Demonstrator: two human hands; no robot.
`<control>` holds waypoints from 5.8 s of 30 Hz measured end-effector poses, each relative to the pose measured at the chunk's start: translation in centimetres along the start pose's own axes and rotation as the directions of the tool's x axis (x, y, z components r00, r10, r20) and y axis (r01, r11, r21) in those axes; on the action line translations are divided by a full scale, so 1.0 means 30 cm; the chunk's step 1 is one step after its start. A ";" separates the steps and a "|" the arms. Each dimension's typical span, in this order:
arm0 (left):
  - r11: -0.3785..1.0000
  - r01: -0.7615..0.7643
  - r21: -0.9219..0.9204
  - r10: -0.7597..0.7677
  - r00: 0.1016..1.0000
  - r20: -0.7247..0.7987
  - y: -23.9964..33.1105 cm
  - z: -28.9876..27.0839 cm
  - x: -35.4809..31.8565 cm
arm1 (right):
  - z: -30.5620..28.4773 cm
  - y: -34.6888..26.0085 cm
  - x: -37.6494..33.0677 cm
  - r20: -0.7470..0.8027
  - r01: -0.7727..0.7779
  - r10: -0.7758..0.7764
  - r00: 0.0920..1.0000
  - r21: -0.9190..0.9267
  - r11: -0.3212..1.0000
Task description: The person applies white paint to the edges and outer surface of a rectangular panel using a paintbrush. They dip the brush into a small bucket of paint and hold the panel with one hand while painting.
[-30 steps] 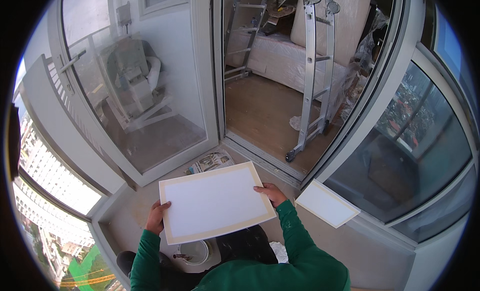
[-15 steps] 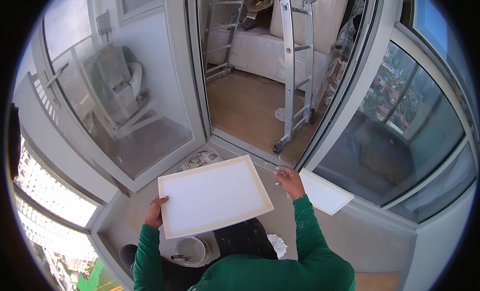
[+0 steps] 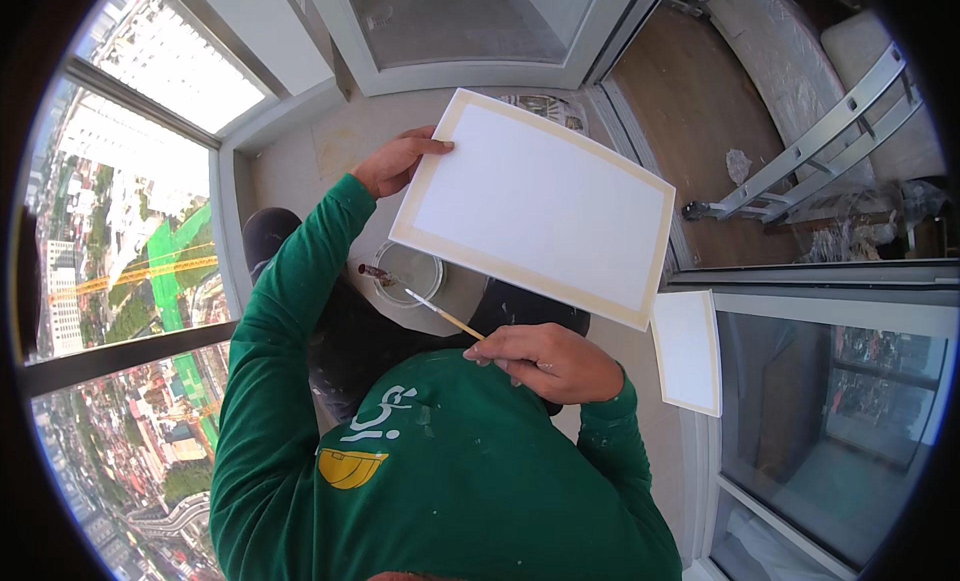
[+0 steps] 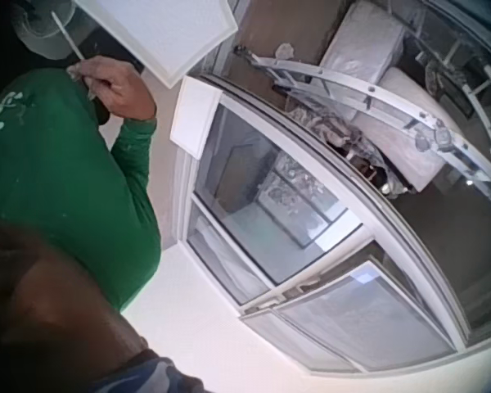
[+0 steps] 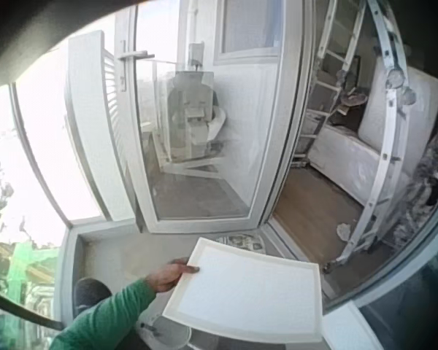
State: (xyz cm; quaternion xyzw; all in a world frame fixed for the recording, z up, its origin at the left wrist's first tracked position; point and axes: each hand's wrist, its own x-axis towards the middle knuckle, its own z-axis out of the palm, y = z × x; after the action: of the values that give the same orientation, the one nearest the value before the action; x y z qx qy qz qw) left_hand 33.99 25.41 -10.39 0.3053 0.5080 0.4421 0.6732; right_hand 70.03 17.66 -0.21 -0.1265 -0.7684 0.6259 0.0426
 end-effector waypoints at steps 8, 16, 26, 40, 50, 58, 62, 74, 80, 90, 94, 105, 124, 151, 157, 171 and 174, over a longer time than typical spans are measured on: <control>0.995 0.011 0.103 -0.009 1.000 -0.016 0.019 0.018 -0.042 | 0.314 0.337 0.434 -0.019 -0.105 0.125 0.992 -0.668 0.737; 0.996 -0.017 0.083 0.021 0.998 -0.052 0.009 0.000 -0.058 | 0.393 0.712 0.754 -0.036 -0.089 0.108 0.994 -0.837 0.540; 0.999 -0.023 0.049 0.025 0.999 -0.042 -0.049 -0.021 0.001 | 0.365 0.904 0.761 0.021 -0.009 0.052 0.998 -0.853 0.522; 0.998 -0.049 0.044 0.052 0.997 -0.055 -0.067 -0.009 0.039 | 0.370 0.972 0.756 -0.021 0.050 -0.111 0.994 -0.797 0.602; 0.997 -0.079 0.022 0.080 0.995 -0.059 -0.064 -0.007 0.014 | 0.369 0.965 0.764 0.021 0.030 -0.022 1.000 -0.807 0.589; 0.994 -0.104 0.029 0.105 0.993 -0.048 -0.080 -0.016 0.034 | 0.355 1.026 0.761 0.068 0.083 -0.048 0.997 -0.823 0.562; 0.993 -0.116 0.034 0.118 0.992 -0.055 -0.084 -0.014 0.047 | 0.354 1.032 0.760 0.068 0.098 -0.075 0.995 -0.821 0.563; 0.992 -0.124 0.026 0.125 0.991 -0.057 -0.098 -0.011 0.077 | 0.356 0.972 0.773 -0.083 -0.125 0.097 0.992 -0.798 0.589; 0.994 -0.097 0.048 0.099 0.993 -0.063 -0.089 -0.011 0.067 | 0.355 1.006 0.763 0.025 0.098 -0.142 0.990 -0.836 0.540; 0.997 -0.057 0.048 0.061 0.994 -0.087 -0.070 -0.002 0.048 | 0.360 0.977 0.772 0.021 0.056 -0.073 0.997 -0.856 0.514; 0.994 -0.044 0.101 0.054 0.994 -0.092 -0.063 -0.007 0.015 | 0.357 0.934 0.760 -0.053 -0.098 0.108 0.993 -0.876 0.472; 1.000 -0.016 0.019 0.017 0.999 -0.041 -0.048 0.012 0.017 | 0.329 0.508 0.498 -0.177 -0.277 0.240 0.954 -0.223 0.935; 0.999 -0.013 -0.044 0.012 0.999 -0.041 -0.027 0.030 -0.030 | -0.165 0.086 -0.059 -0.245 -0.198 0.354 0.903 0.496 0.846; 0.935 -0.226 -0.273 0.200 0.973 -0.119 -0.082 0.181 -0.227 | 0.131 0.271 0.061 -0.438 0.587 0.730 0.525 0.807 0.062; 0.927 -0.251 -0.280 0.237 0.968 -0.080 -0.096 0.265 -0.269 | 0.138 0.235 -0.016 -0.476 0.578 0.746 0.466 0.802 0.151; 0.824 -0.411 -0.389 0.406 0.908 -0.099 -0.257 0.505 -0.298 | -0.093 0.131 -0.213 -0.712 0.620 0.680 0.175 0.616 0.485; 0.810 -0.397 -0.431 0.399 0.912 -0.091 -0.259 0.507 -0.303 | -0.105 0.115 -0.212 -0.751 0.626 0.638 0.171 0.583 0.519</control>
State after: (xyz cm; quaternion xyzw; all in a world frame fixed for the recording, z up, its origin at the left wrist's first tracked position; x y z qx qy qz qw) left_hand 49.87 14.47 -8.77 0.2455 0.3180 0.6757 0.6181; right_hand 77.36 19.73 -2.31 -0.4605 -0.1159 0.6631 0.5786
